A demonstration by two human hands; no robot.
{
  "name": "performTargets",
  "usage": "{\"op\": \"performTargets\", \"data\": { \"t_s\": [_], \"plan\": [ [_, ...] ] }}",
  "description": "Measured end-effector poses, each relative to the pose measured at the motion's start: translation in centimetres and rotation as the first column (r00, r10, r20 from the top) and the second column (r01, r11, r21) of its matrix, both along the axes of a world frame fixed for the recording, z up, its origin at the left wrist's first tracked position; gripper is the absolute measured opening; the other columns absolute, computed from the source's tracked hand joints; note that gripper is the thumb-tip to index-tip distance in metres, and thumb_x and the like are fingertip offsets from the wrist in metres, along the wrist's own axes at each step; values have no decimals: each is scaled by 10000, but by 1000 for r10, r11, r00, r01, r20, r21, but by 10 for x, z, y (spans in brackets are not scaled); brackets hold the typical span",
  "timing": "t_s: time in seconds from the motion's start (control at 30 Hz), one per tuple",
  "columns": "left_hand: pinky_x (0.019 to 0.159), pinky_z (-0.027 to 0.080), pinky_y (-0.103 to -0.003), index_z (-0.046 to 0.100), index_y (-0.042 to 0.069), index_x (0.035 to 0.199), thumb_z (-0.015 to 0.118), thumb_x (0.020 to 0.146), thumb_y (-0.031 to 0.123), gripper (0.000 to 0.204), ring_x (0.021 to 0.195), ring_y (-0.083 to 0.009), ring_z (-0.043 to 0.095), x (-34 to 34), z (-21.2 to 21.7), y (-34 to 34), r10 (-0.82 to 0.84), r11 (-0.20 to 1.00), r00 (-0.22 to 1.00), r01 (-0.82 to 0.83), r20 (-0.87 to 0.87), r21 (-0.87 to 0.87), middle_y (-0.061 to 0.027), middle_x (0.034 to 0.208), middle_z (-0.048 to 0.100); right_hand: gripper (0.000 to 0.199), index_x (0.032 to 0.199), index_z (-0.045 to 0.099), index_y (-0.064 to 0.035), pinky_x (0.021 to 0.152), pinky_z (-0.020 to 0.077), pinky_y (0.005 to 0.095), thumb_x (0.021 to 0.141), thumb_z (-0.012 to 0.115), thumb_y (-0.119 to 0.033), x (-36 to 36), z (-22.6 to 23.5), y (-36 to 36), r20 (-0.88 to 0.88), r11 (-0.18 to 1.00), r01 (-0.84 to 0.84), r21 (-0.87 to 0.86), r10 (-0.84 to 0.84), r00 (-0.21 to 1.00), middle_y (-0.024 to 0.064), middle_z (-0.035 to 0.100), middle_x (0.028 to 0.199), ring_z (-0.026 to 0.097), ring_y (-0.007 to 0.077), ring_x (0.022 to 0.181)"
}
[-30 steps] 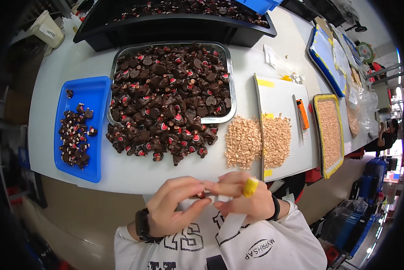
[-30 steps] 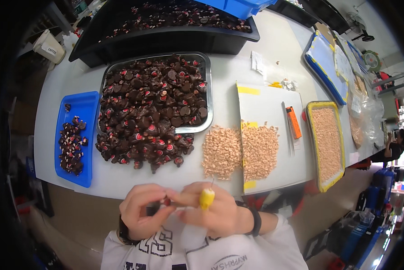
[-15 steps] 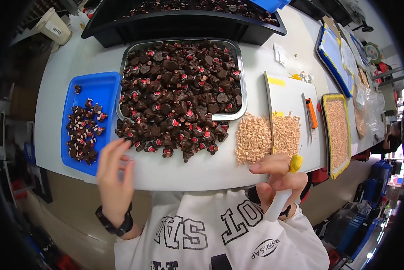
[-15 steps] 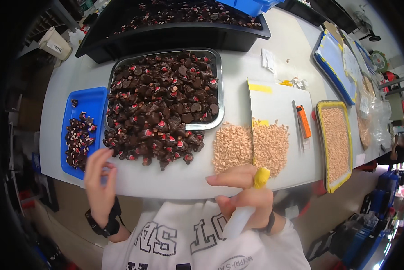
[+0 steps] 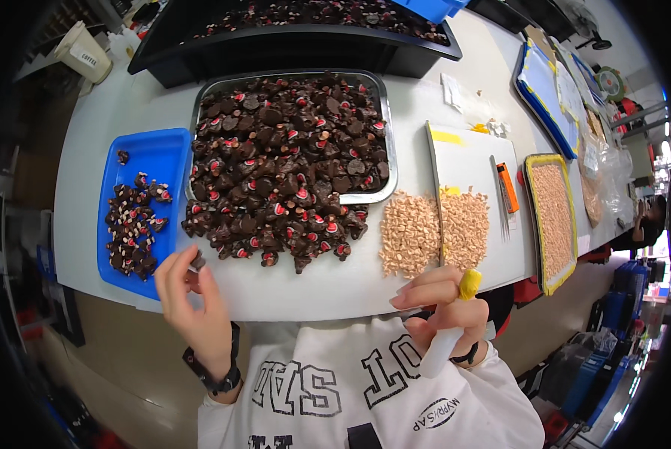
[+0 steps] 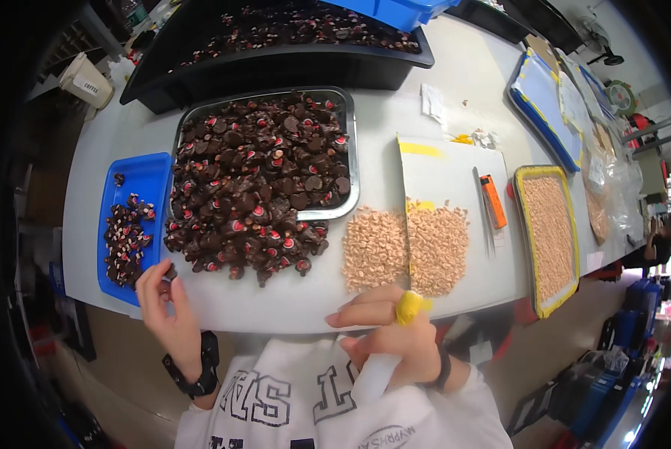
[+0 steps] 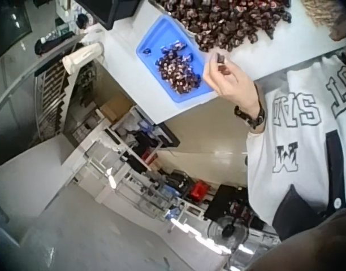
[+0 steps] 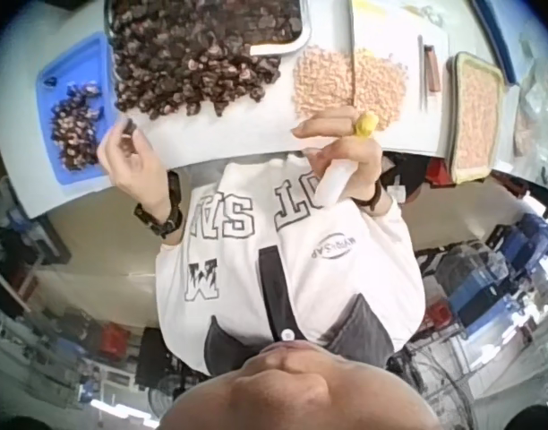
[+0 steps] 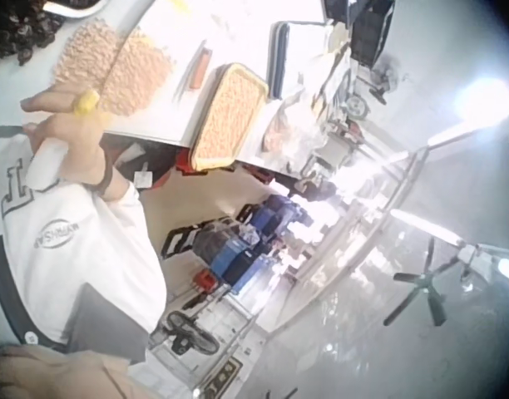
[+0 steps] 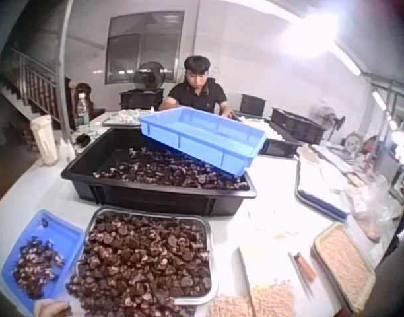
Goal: The person decorates small chocolate pieces by applying a small dot of yellow substance from a squeeze bottle onto each piece. They handle the chocolates one at a time, pick them up from a tray, apply the dot, and place them back. The process is repetitive and focused on precise placement of the yellow dot.
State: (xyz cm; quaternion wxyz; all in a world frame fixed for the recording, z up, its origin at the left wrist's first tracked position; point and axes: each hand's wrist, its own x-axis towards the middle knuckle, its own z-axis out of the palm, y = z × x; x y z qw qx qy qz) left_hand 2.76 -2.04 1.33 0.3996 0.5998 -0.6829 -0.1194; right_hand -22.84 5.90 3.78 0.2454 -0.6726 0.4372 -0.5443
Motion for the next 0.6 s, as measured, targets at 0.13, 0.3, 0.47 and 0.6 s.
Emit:
{"op": "performTargets", "data": {
  "t_s": [0.13,0.3,0.47,0.6],
  "plan": [
    [649,463,-254,525,-70,999,472,871,50,183,739,-159,542,-14,9,16,-451,813,634,582,-628,4,-140,977,470,359,687,509,-67,591,477,326,759,695,-366,2,-8,-2,208,988,-109,-108,130,969,136,651,837,591,254,644],
    [681,500,-269,510,-80,1105,490,868,-11,248,815,-196,589,-42,12,14,-83,260,109,962,-991,84,-149,1086,437,529,863,613,-15,511,468,297,828,512,-533,0,-8,0,24,940,-237,-248,250,968,97,618,757,582,236,618],
    [705,503,-282,471,-80,1170,530,840,-59,336,852,-178,595,-46,17,14,21,134,114,984,-993,116,-151,1119,470,589,946,620,11,547,499,319,836,481,-551,6,-3,-7,39,955,-151,-254,166,985,102,605,737,607,287,664],
    [773,502,-293,452,-86,1169,570,818,-70,371,898,-177,599,-45,10,19,112,159,24,986,-993,41,-148,1085,537,644,961,599,49,592,529,349,852,437,-565,10,-7,-9,163,950,-224,-218,261,951,104,602,715,634,349,756]
  ]
}}
